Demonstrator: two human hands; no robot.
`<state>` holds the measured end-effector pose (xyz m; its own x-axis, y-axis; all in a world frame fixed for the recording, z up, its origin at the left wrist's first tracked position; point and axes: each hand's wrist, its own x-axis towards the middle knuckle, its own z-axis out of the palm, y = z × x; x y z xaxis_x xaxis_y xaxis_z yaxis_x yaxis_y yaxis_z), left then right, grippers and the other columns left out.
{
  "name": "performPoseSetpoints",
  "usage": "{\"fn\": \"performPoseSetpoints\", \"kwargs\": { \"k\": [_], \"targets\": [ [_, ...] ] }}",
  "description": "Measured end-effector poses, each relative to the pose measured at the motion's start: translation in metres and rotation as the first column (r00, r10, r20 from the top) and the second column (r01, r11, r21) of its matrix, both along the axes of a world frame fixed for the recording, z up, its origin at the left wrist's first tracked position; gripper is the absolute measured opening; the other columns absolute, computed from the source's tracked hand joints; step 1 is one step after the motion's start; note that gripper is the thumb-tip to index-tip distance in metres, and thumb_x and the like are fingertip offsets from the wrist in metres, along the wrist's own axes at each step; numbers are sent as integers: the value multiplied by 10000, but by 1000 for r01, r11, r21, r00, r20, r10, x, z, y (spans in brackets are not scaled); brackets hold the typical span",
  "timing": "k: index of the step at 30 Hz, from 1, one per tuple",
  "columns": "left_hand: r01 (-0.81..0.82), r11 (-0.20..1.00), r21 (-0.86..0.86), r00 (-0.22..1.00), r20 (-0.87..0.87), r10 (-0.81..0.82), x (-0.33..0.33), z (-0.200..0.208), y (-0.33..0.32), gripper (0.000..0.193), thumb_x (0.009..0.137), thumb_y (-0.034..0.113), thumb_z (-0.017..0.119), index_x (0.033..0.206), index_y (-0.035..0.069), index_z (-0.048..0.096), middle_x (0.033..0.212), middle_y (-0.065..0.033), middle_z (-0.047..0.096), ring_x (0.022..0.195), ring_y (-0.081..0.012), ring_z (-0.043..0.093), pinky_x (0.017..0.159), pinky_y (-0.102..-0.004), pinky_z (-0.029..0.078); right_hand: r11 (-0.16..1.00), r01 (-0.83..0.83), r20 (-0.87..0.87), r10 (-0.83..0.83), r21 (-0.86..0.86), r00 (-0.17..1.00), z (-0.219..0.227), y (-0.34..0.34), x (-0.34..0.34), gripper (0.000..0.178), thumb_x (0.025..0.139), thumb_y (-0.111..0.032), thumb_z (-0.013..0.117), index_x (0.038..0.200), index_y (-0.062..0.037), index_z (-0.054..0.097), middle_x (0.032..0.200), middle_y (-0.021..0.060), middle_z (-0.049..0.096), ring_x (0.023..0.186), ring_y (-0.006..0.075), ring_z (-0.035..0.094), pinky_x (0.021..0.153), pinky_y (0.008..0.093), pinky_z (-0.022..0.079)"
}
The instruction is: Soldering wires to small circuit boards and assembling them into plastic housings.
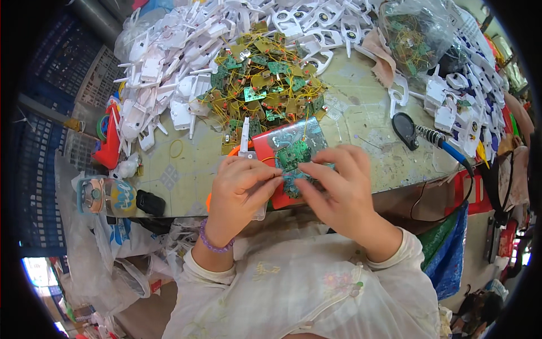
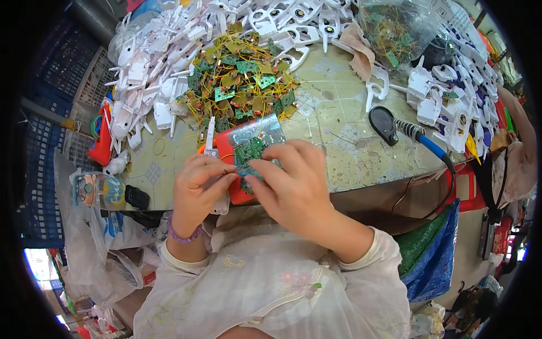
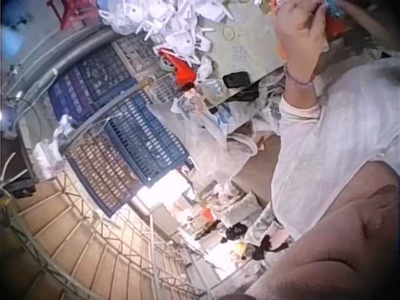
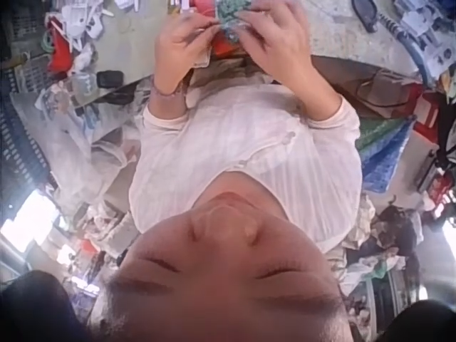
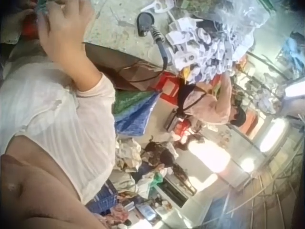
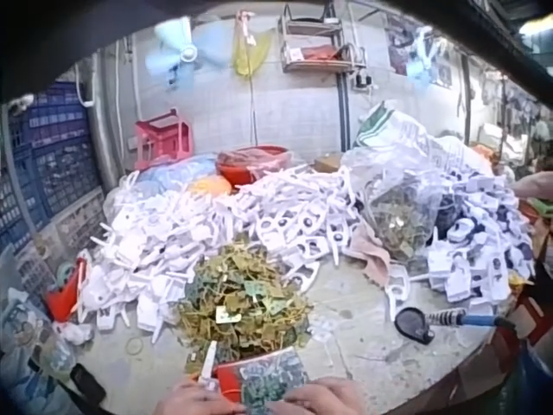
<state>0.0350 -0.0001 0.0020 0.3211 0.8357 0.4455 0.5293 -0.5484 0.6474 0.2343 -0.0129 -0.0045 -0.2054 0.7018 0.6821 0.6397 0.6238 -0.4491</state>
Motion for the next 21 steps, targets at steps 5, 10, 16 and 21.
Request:
{"fn": "performPoseSetpoints", "kwargs": {
  "k": [5, 10, 16, 21],
  "targets": [
    [-30, 999, 21, 1000, -4, 30, -1, -5, -5, 179, 708, 76, 748, 882, 75, 705, 802, -23, 649, 778, -210, 586, 723, -336, 438, 998, -23, 105, 29, -55, 994, 4, 13, -14, 144, 734, -116, 710, 857, -88, 640, 938, 40, 566, 935, 264, 519, 815, 408, 380],
    [-125, 967, 220, 986, 135, 97, 1, -13, -12, 246, 688, 25, 728, 920, 93, 687, 830, -24, 645, 756, -216, 599, 667, -335, 444, 994, -49, 1, 49, -97, 999, 12, 30, -25, 127, 749, -91, 708, 846, -76, 627, 924, 63, 594, 928, 276, 531, 805, 390, 399],
    [9, 919, 395, 993, -113, 39, -7, -7, -5, 281, 657, -11, 704, 918, 89, 682, 851, -17, 649, 734, -199, 600, 660, -340, 442, 997, -50, -37, 48, -57, 998, 8, 37, -24, 174, 752, -97, 711, 910, -59, 649, 941, 86, 613, 886, 297, 559, 772, 387, 443],
    [-14, 942, 335, 996, -81, 44, -3, -8, -6, 267, 680, 7, 715, 932, 88, 680, 856, -15, 645, 720, -199, 591, 654, -345, 440, 984, 48, 27, -44, -173, 999, 7, 22, -1, 246, 769, -128, 700, 1003, -79, 641, 931, 73, 621, 882, 286, 564, 793, 391, 418]
  ]
}}
